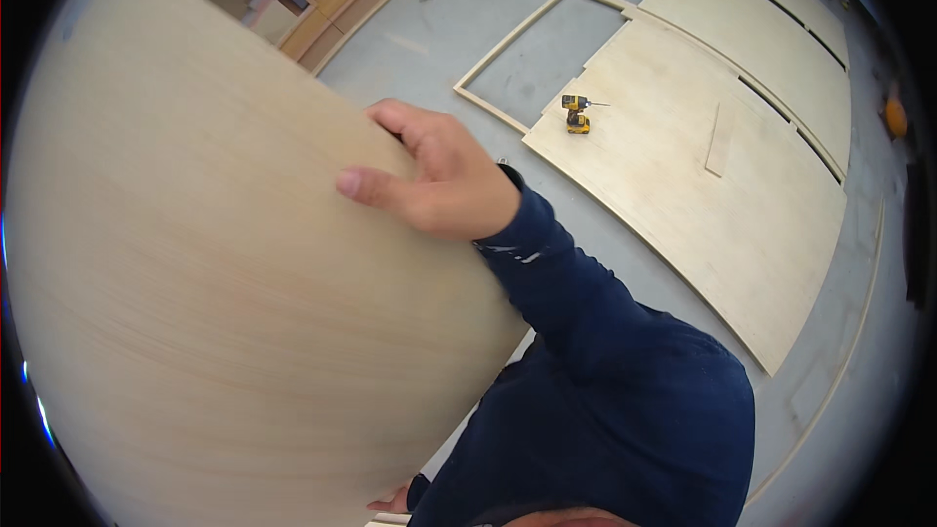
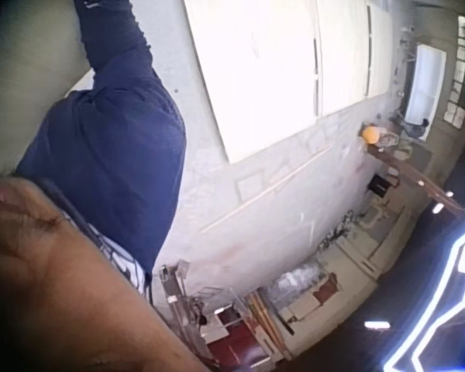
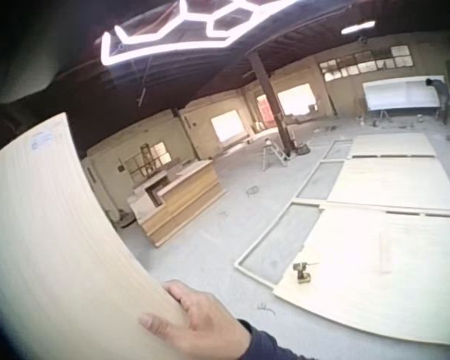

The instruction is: Measure and secure plywood panels to a wooden frame using a tape measure and power drill.

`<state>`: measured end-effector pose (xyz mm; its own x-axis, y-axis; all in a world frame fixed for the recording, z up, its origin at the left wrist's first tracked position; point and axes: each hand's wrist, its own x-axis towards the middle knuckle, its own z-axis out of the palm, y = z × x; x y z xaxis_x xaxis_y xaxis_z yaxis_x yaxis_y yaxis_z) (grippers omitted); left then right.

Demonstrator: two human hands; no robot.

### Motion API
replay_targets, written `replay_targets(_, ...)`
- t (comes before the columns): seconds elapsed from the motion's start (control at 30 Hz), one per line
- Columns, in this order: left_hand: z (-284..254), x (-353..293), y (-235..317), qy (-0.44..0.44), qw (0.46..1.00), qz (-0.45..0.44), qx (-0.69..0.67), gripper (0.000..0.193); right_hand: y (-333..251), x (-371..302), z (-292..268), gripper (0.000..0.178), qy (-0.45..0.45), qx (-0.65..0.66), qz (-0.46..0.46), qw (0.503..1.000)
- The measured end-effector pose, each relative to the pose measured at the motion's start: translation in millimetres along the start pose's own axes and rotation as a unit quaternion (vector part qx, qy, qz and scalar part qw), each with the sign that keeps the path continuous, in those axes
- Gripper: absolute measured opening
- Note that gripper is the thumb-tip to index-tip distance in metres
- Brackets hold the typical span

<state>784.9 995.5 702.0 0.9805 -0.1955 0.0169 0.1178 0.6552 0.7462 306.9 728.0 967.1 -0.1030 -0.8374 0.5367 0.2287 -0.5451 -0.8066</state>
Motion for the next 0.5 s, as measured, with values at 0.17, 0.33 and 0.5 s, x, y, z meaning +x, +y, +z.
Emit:
replay_targets(0.17, 99.8, 48.0, -81.0, -0.03, 0.998, -0.047, 0.036, 0.064, 97.7, 95.7, 19.2, 0.044, -0.015, -0.046, 0.013, 0.999)
replay_targets(0.33, 197.4, 122.1, -192.9, -0.076, 0.988, -0.113, 0.068, 0.064, 179.8, 193.4, 29.3, 0.045, -0.006, -0.034, 0.043, 0.998)
replay_targets(0.5, 304.0, 185.7, -306.9, -0.123, 0.969, -0.196, 0.088, 0.063, 222.3, 270.7, 37.4, 0.043, 0.051, -0.109, 0.004, 0.993)
